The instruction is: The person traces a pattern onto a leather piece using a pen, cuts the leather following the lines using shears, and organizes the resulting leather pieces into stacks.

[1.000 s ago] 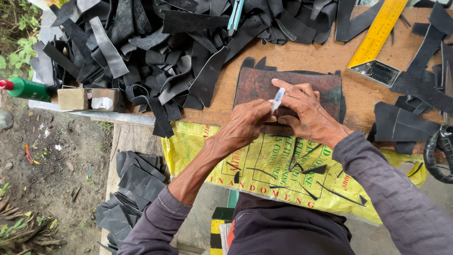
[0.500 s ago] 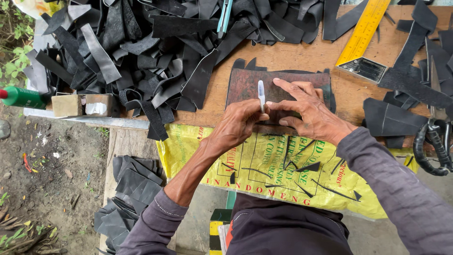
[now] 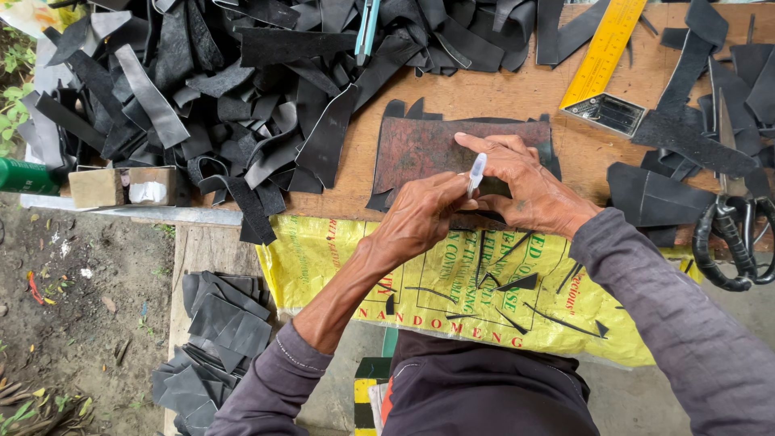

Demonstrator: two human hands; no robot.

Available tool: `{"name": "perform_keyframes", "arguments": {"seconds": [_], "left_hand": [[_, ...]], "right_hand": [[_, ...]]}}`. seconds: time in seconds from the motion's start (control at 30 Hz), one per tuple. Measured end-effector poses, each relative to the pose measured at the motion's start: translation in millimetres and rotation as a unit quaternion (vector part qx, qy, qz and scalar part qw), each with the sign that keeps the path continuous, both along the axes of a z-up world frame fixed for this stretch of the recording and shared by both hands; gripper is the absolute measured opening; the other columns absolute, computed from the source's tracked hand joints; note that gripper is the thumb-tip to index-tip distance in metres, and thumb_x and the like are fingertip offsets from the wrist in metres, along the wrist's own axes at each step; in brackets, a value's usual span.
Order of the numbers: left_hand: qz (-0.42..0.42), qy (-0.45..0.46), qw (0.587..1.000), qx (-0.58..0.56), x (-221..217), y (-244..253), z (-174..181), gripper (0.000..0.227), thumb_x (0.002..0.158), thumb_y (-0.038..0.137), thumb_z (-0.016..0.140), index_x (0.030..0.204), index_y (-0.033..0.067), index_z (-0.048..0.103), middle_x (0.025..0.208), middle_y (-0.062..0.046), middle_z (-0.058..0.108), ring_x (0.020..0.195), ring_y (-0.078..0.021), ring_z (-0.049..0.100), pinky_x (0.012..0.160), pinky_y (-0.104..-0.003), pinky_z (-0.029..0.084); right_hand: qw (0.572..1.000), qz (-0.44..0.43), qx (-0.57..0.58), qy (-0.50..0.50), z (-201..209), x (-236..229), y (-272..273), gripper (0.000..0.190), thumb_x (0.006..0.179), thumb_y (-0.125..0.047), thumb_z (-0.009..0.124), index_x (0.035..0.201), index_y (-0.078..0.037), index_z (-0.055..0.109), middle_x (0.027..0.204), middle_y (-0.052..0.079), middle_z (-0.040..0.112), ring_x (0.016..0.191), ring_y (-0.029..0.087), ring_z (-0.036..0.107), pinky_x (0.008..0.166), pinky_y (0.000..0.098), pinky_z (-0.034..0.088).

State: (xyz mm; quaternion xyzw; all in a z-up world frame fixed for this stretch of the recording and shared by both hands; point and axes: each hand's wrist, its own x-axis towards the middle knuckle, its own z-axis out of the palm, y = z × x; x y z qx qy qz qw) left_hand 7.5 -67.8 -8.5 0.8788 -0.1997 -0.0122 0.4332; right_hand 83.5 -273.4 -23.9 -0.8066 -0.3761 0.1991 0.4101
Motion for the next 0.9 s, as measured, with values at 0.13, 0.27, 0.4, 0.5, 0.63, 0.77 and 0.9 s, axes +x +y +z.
{"name": "perform_keyframes", "arguments": {"seconds": [0.13, 0.27, 0.4, 0.5, 0.63, 0.77, 0.9], "left_hand": [[-0.004, -0.018, 0.999, -0.038, -1.5, -6.6, -0.9, 0.02, 0.088, -0.001, 0.07, 0.106, 0.0015, 0.061, 0.107, -0.016, 0.069, 0.09, -0.0401, 0.067, 0.071, -0.045, 0.052], [-0.001, -0.003, 0.999, -0.037, -2.4, -6.1, -1.7, 0.021, 0.087, -0.002, 0.07, 0.107, 0.0016, 0.063, 0.106, -0.016, 0.07, 0.09, -0.0399, 0.068, 0.072, -0.044, 0.053], [-0.001, -0.02, 0.999, -0.048, -1.6, -6.0, -2.5, 0.022, 0.087, -0.002, 0.069, 0.108, 0.0019, 0.064, 0.109, -0.015, 0.071, 0.093, -0.0397, 0.07, 0.074, -0.043, 0.055], [-0.001, -0.019, 0.999, -0.047, -1.8, -5.5, -3.1, 0.018, 0.091, 0.0, 0.069, 0.108, 0.0021, 0.064, 0.108, -0.015, 0.071, 0.092, -0.0393, 0.07, 0.075, -0.043, 0.055], [0.001, -0.021, 0.999, -0.043, -1.6, -6.1, -3.8, 0.017, 0.092, 0.002, 0.071, 0.107, 0.0025, 0.065, 0.108, -0.015, 0.071, 0.092, -0.0395, 0.069, 0.074, -0.043, 0.055], [-0.001, -0.032, 0.999, -0.023, -0.9, -6.1, -5.0, 0.017, 0.091, 0.003, 0.07, 0.106, 0.0027, 0.064, 0.113, -0.016, 0.07, 0.092, -0.0406, 0.068, 0.072, -0.044, 0.054], [-0.004, -0.008, 1.0, -0.003, -2.6, 7.5, 0.8, 0.016, 0.091, 0.004, 0.068, 0.107, 0.0047, 0.065, 0.106, -0.014, 0.071, 0.09, -0.0385, 0.069, 0.074, -0.044, 0.054]], "right_hand": [[1.0, 0.003, -0.007, -0.006, 0.4, -0.4, -0.3, 0.025, 0.075, -0.019, 0.084, 0.097, -0.012, 0.074, 0.162, 0.002, 0.041, 0.141, 0.03, 0.04, 0.113, 0.0494, 0.03], [1.0, 0.002, 0.006, -0.011, -2.4, -0.5, -0.7, 0.022, 0.075, -0.02, 0.085, 0.09, -0.011, 0.073, 0.162, 0.004, 0.041, 0.141, 0.03, 0.04, 0.114, 0.0492, 0.03], [1.0, -0.001, 0.001, -0.015, -5.3, 0.3, -1.0, 0.021, 0.074, -0.02, 0.085, 0.086, -0.01, 0.071, 0.163, 0.003, 0.042, 0.142, 0.03, 0.041, 0.114, 0.0492, 0.03], [1.0, -0.002, 0.008, -0.027, -5.7, 0.0, -1.3, 0.021, 0.074, -0.02, 0.085, 0.088, -0.011, 0.072, 0.163, 0.004, 0.042, 0.142, 0.032, 0.039, 0.114, 0.0493, 0.031], [1.0, -0.001, 0.003, -0.019, -4.6, 0.8, -0.8, 0.025, 0.074, -0.021, 0.085, 0.094, -0.012, 0.073, 0.162, 0.004, 0.041, 0.141, 0.031, 0.04, 0.114, 0.0499, 0.031], [1.0, -0.001, 0.004, -0.017, -4.1, -1.1, -1.5, 0.028, 0.075, -0.018, 0.083, 0.103, -0.015, 0.076, 0.162, 0.003, 0.041, 0.14, 0.031, 0.04, 0.114, 0.0492, 0.032], [1.0, -0.001, -0.015, -0.008, -2.6, -0.2, -1.6, 0.026, 0.071, -0.01, 0.082, 0.095, -0.011, 0.072, 0.166, 0.001, 0.041, 0.144, 0.029, 0.04, 0.118, 0.0517, 0.027]]}}
